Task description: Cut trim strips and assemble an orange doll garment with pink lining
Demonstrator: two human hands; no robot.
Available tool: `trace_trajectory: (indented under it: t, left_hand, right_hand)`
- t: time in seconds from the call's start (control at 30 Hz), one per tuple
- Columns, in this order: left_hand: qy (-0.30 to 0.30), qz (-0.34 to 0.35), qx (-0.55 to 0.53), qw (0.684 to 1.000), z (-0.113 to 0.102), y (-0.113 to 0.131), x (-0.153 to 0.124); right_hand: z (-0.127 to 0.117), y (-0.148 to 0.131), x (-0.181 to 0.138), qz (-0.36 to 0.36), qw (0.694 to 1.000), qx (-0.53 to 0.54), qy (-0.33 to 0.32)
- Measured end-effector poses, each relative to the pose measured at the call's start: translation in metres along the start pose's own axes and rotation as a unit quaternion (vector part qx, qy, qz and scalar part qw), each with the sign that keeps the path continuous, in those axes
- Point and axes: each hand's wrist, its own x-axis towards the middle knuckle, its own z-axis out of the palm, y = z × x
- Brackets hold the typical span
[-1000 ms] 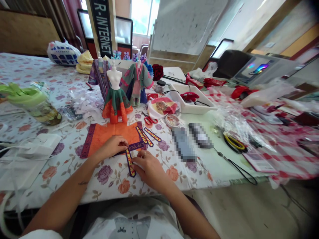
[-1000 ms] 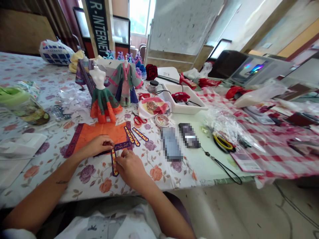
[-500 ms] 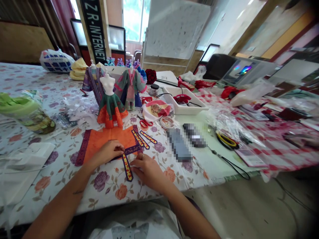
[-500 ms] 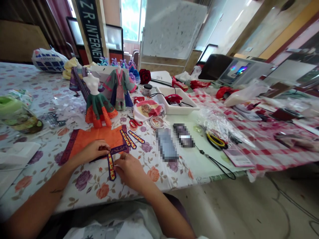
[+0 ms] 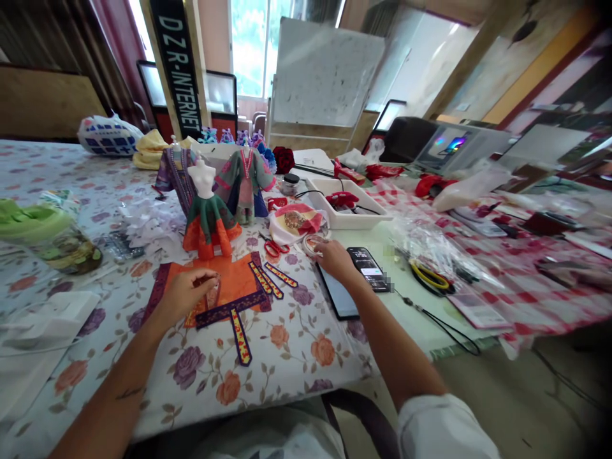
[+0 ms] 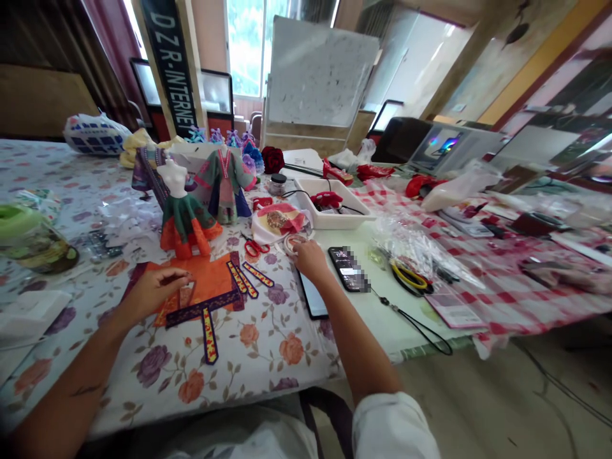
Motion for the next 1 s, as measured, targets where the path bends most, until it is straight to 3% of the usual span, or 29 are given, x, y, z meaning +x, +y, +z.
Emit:
trace_trajectory:
  t: [0.17,0.4,0.57,0.73,1.0]
  left_hand:
    - [0.043,-0.001,-0.016,0.999,0.007,-0.002,-0.002]
    - [0.059,0.0,-0.025,0.998,0.014,-0.009,0.0]
    - [0.07,-0.008,-0.023,0.997,0.016,-0.008,0.0]
    - [0.083,-0.004,-0.017,0.996,0.017,-0.007,0.001]
    - [0.084,0.004,-0.016,0.996,0.016,-0.013,0.002]
  right_hand:
    - [0.016,-0.001,0.038,-0.023,0.999,-0.035,-0.013]
    - [0.022,-0.004,0.053,0.008,0.998,-0.059,-0.007]
    - [0.018,-0.028,0.052,0.015,0.999,-0.046,0.012]
    - [0.021,-0.058,0.059,0.002,1.0,-0.003,-0.013]
    - [0.022,-0.079,0.061,0.026,0.999,0.027,-0.013]
